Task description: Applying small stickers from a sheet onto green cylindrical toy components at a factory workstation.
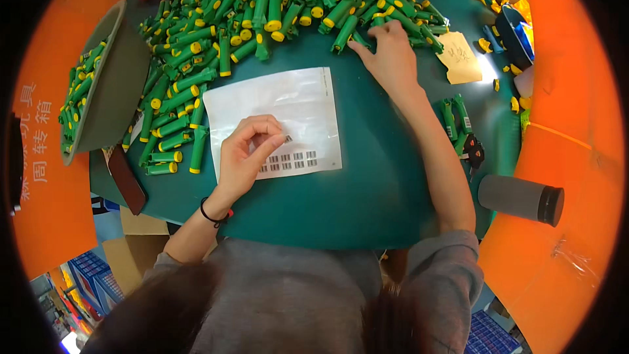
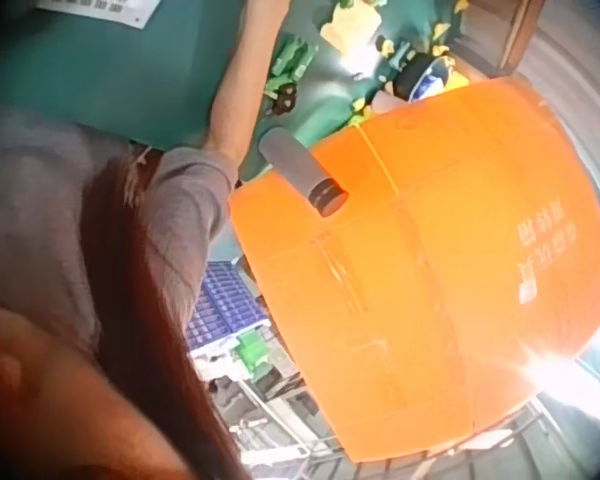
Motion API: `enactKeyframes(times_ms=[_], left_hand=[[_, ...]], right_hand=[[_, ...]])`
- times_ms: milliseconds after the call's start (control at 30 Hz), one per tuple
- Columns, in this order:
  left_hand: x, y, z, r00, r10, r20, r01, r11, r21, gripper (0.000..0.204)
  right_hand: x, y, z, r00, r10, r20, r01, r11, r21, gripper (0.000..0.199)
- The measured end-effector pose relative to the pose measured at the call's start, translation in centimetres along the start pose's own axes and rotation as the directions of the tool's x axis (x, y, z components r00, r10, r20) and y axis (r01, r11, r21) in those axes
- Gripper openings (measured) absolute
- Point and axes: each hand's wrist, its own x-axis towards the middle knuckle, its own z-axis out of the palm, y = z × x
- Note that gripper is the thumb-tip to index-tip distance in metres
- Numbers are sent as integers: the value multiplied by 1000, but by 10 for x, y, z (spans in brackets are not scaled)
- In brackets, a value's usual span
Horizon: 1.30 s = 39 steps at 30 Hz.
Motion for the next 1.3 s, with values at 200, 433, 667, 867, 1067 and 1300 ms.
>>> enactKeyframes(times_ms=[200, 433, 667, 867, 1067, 1300], left_hand=[[1, -3, -2, 1000, -15, 17, 18, 982, -189, 8], [2, 23, 7, 997, -51, -60, 19, 891, -453, 29], [-12, 42, 39, 992, -127, 4, 113, 866, -487, 68], [-12, 32, 32, 965, 219, -144, -221, 975, 1, 69], [-3, 61, 5, 963, 262, -67, -254, 961, 111, 35], [8, 88, -2, 974, 120, 192, -150, 977, 152, 8]], right_hand=[[-21, 14, -35, 932, 148, 332, -215, 961, 175, 33], [-78, -66, -69, 658, 33, 752, -746, -108, 658, 39], [-119, -108, -70, 786, 13, 618, -616, -64, 785, 40], [-118, -116, -75, 761, 149, 631, -612, -158, 775, 36], [-120, -105, -72, 849, 78, 522, -515, -97, 852, 34], [-125, -108, -78, 865, 52, 499, -498, -35, 866, 34]])
